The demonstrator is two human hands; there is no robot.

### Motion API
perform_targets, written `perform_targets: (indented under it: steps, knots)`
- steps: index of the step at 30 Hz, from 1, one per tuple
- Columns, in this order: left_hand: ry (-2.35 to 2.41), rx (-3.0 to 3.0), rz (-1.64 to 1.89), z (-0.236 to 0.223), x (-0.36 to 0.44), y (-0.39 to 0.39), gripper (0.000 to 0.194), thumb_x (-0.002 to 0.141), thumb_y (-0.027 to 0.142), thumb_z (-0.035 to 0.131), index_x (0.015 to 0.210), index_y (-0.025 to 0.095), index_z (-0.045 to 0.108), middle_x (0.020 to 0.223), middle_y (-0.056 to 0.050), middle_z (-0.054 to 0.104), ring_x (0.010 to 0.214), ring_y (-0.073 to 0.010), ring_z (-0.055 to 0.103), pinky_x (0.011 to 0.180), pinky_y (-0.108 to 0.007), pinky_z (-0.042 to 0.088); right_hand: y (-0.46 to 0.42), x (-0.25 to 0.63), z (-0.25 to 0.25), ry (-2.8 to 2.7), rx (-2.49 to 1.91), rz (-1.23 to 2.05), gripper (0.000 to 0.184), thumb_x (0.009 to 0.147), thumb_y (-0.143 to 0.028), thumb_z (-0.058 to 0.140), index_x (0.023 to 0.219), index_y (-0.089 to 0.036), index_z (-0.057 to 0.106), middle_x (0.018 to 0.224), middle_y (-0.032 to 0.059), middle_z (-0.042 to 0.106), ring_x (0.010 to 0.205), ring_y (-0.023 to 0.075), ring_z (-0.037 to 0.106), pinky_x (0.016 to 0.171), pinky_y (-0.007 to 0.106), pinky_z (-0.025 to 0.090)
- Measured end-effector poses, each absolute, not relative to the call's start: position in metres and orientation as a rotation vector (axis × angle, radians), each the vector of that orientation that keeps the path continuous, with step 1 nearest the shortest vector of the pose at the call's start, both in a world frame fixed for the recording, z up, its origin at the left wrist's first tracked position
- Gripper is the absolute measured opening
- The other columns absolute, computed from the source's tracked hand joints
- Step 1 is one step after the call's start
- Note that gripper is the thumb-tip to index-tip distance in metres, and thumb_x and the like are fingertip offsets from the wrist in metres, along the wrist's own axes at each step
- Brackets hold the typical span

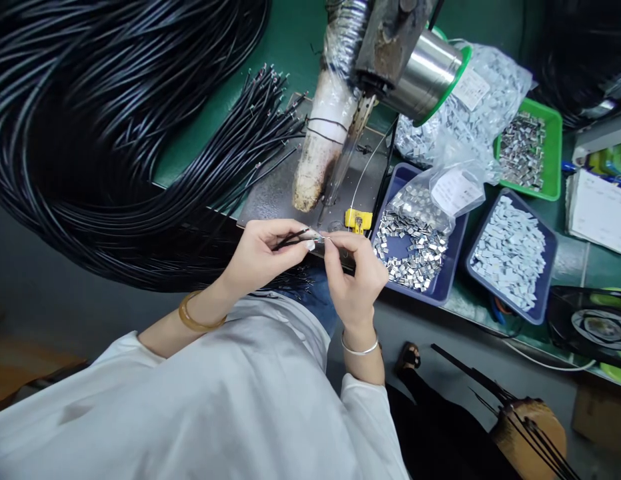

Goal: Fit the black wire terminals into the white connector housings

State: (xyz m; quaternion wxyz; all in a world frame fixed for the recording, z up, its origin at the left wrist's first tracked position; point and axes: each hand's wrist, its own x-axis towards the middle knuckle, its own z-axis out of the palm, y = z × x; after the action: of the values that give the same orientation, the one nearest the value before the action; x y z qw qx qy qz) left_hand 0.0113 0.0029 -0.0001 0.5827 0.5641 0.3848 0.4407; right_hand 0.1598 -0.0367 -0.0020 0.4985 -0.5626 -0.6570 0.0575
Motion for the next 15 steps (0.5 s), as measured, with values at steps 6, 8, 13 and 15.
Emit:
perform_targets:
  steps: [6,8,13,15]
  knots:
    - [0.724,1.119,0.801,0.002,-0.003,0.004,0.026,0.081,0.036,0.074,0.070,0.014,0.067,0.053,0.001,0.058,0.044,-0.0053,0.040,0.043,-0.021,0.031,-0.042,0.162,-0.014,-1.597,-1.231,0.013,0.015,0.089,-0.012,0.064,0.098,-0.024,0.062,0.091,-0.0008,0.076,0.083,0.0137,0.075,0.071,0.026,0.059]
    - [0.648,1.019,0.704,0.002,-0.007,0.005,0.032,0.082,0.044,0.074,0.072,0.013,0.068,0.051,0.000,0.059,0.038,-0.0034,0.030,0.039,-0.022,0.020,-0.048,0.166,-0.017,-1.566,-1.217,0.002,0.017,0.090,-0.014,0.064,0.103,-0.025,0.062,0.082,-0.0037,0.073,0.067,0.0109,0.071,0.058,0.022,0.055]
    - [0.614,0.948,0.723,0.001,-0.009,0.005,0.027,0.082,0.039,0.072,0.077,0.013,0.070,0.055,-0.001,0.061,0.037,-0.0022,0.027,0.038,-0.023,0.017,-0.057,0.166,-0.005,-1.821,-1.306,-0.210,0.021,0.086,-0.020,0.072,0.106,-0.025,0.066,0.064,-0.0076,0.064,0.048,0.0064,0.053,0.050,0.021,0.042]
    - [0.610,0.977,0.736,0.001,-0.007,0.004,0.022,0.083,0.032,0.069,0.075,0.012,0.070,0.054,0.000,0.060,0.038,-0.0026,0.030,0.039,-0.021,0.021,-0.056,0.161,0.001,-1.937,-1.351,-0.227,0.017,0.086,-0.019,0.073,0.101,-0.025,0.067,0.062,-0.0078,0.063,0.048,0.0060,0.052,0.053,0.021,0.042]
